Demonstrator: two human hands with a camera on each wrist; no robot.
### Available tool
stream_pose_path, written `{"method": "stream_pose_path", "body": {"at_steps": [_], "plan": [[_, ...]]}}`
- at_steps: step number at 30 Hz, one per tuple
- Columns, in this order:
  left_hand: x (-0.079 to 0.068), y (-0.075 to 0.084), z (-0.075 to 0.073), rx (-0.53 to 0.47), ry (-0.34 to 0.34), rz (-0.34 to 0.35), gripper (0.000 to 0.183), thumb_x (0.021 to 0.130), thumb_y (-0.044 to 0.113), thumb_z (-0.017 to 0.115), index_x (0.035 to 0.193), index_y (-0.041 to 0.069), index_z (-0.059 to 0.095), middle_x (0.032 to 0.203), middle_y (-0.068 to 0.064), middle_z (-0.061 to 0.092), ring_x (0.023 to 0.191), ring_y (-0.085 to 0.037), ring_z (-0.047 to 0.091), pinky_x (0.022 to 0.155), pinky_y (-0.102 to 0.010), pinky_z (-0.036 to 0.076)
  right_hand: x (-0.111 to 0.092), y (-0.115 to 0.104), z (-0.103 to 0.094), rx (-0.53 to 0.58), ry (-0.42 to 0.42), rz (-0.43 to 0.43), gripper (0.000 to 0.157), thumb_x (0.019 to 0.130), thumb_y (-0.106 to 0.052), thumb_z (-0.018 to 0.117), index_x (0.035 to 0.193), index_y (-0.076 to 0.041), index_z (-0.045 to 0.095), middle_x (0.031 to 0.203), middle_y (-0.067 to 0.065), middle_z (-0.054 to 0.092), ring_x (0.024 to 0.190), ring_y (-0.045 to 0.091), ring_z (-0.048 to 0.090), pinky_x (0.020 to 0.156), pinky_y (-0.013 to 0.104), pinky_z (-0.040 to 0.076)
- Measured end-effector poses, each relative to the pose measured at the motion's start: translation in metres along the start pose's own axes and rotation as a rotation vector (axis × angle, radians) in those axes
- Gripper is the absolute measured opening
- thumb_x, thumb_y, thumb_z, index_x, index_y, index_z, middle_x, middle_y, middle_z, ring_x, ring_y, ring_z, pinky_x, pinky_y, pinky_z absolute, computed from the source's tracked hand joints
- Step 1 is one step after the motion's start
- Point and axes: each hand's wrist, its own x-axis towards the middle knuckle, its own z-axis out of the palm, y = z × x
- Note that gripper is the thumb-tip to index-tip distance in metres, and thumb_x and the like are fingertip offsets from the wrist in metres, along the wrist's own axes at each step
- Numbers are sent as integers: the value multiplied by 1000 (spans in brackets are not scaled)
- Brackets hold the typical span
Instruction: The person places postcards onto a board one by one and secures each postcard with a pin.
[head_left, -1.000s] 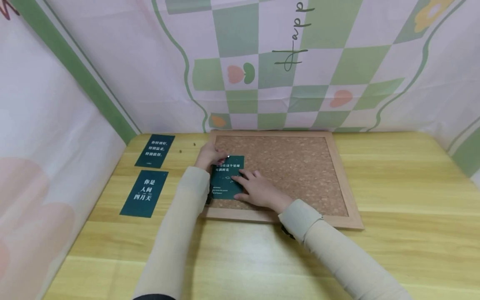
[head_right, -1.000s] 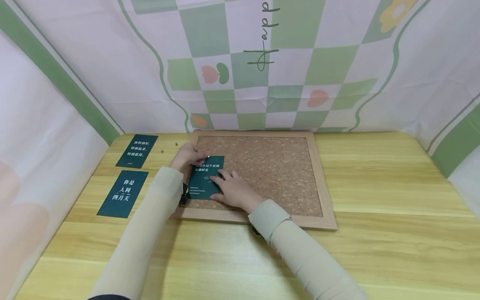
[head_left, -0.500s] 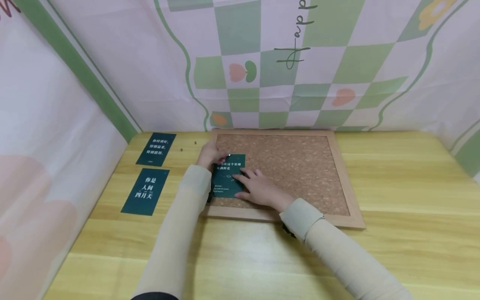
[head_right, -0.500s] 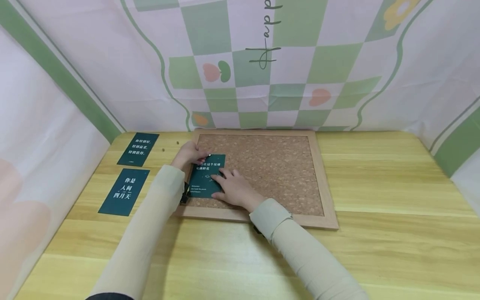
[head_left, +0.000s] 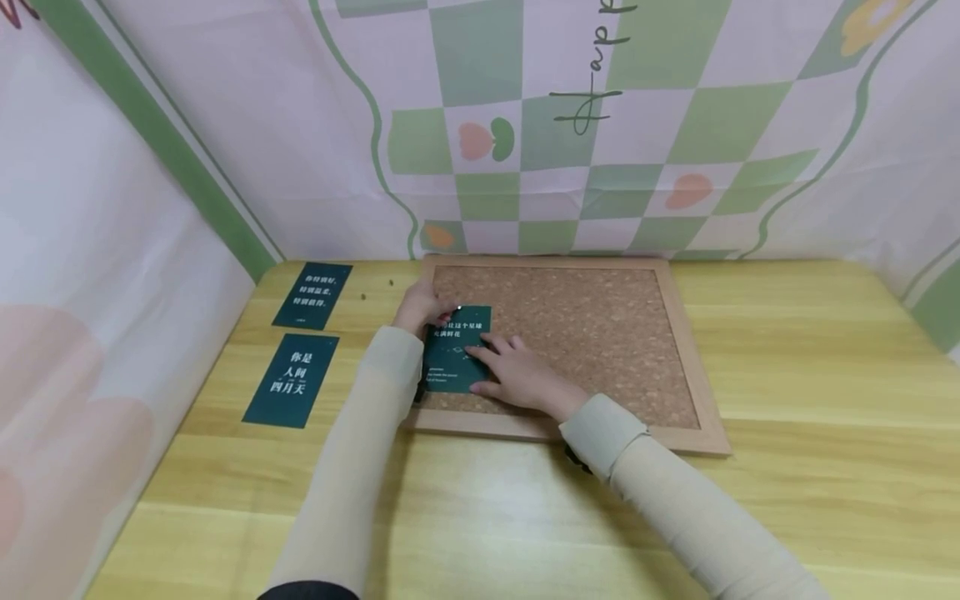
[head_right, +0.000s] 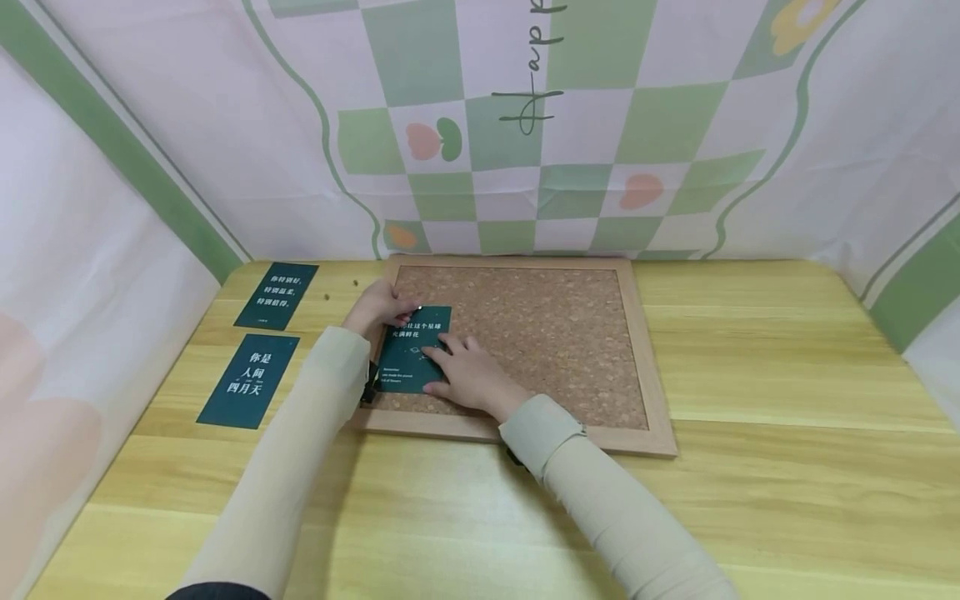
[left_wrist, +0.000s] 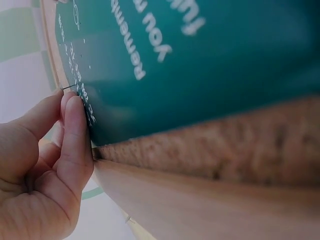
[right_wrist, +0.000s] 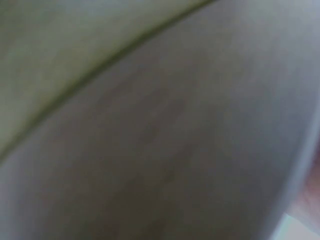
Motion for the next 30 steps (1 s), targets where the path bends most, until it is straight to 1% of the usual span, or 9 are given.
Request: {"method": "stream_pose_path", "body": {"at_steps": [3,6,7,11,13,14,21,25,30], "plan": [[1,0,1,14,5,4,32,94,16,61,119,-3,53,68,-4,54,53,-8,54,51,-17,48,0,0,0,-2,-5,7,62,96,-42,54,148,-14,35,156,19,25,135,39,32,109,54,36],[2,1,1,-1,13,0,32,93,16,61,117,-4,54,66,-4,54,53,-8,53,49,-17,47,1,1,1,-2,-11,16,63,96,-42,53,149,-15,34,157,18,24,136,39,31,110,54,35],[2,1,2,-6,16,3,36,93,15,61,123,-2,51,66,-4,53,52,-9,53,49,-17,47,1,2,2,-4,-14,20,63,96,-43,53,149,-16,34,157,18,24,137,39,31,110,54,35],[2,3,3,55,21,10,36,94,14,60,126,0,52,67,-4,53,52,-8,52,48,-17,47,3,3,3,-4,-16,22,63,95,-44,53,149,-17,33,157,16,24,138,39,30,111,53,34],[3,4,4,100,21,9,35,94,15,59,125,0,54,68,-4,54,52,-8,53,49,-17,47,3,4,3,-2,-16,23,63,95,-44,53,149,-18,33,157,16,23,138,39,29,111,53,34],[3,5,4,111,18,5,32,94,16,59,121,-2,56,68,-4,54,53,-8,53,49,-17,47,3,4,3,-2,-15,20,63,96,-44,52,149,-17,33,157,16,24,138,39,30,111,54,34],[5,4,3,124,8,-30,31,95,17,59,120,-1,56,68,-4,55,53,-8,54,50,-18,48,1,2,1,14,-18,20,63,96,-44,53,149,-17,34,157,17,23,138,39,30,111,54,33],[5,5,3,152,6,-33,30,95,19,59,116,-3,59,68,-4,55,53,-8,55,52,-18,48,1,2,1,15,-16,19,62,96,-43,53,149,-17,34,157,17,24,138,39,30,110,54,34],[4,6,3,149,-3,-28,31,95,18,59,117,-4,59,70,-5,55,54,-9,54,53,-19,48,1,2,2,10,-12,17,62,96,-43,53,149,-17,34,157,17,24,138,39,29,111,53,33]]}}
